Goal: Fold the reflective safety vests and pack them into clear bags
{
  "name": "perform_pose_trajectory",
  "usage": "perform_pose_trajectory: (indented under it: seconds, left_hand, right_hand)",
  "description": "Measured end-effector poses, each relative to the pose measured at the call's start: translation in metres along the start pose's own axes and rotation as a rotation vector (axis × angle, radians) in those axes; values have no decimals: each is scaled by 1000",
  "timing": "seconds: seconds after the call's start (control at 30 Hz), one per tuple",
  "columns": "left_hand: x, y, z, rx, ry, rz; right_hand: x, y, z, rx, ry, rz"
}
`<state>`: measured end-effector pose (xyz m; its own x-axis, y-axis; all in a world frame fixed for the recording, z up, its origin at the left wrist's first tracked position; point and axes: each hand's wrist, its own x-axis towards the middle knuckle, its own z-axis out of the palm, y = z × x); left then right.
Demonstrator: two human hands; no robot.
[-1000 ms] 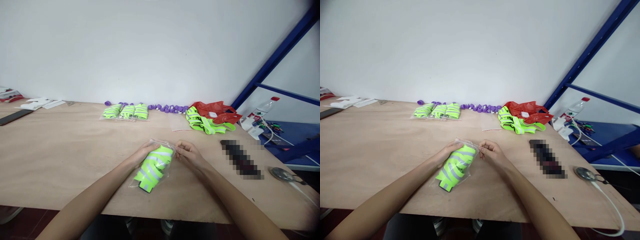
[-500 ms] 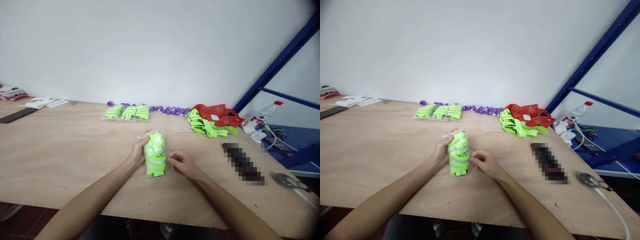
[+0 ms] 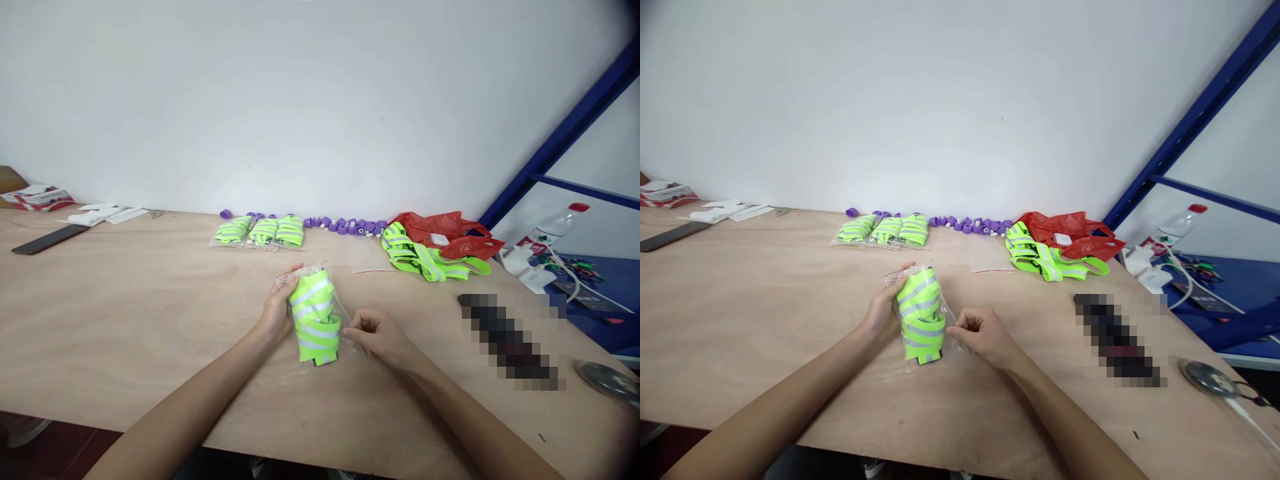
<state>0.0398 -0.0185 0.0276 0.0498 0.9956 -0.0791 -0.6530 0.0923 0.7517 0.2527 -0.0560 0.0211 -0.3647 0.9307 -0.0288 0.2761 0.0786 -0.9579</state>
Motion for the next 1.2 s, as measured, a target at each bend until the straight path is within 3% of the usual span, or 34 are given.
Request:
perform_pose_trajectory:
  seconds: [0.13,0.27,0.53,0.67,0.8,0.97,1.2]
  left_hand:
    - [-5,-11,0,111,-38,-79]
    - [-11,-17,0,240,-196,-135]
    - [-15,-13,5,367,-254,-108]
    - [-19,-14,9,371,-230,-106]
    - [-19,-16,7,434,-260,-170]
    - [-18,-18,4,433,-312,-243]
    - [-17,-19,0,447,-351,-257]
  right_hand:
    - [2,6,-6,60,-7,-70]
    - [6,10,-8,89,50,-160]
    - [6,5,-2,194,45,-99]
    - [6,2,3,280,108,-7]
    - [8,5,5,362,173,73]
    - [9,9,7,493,133,105]
    - [9,10,2,383,118,81]
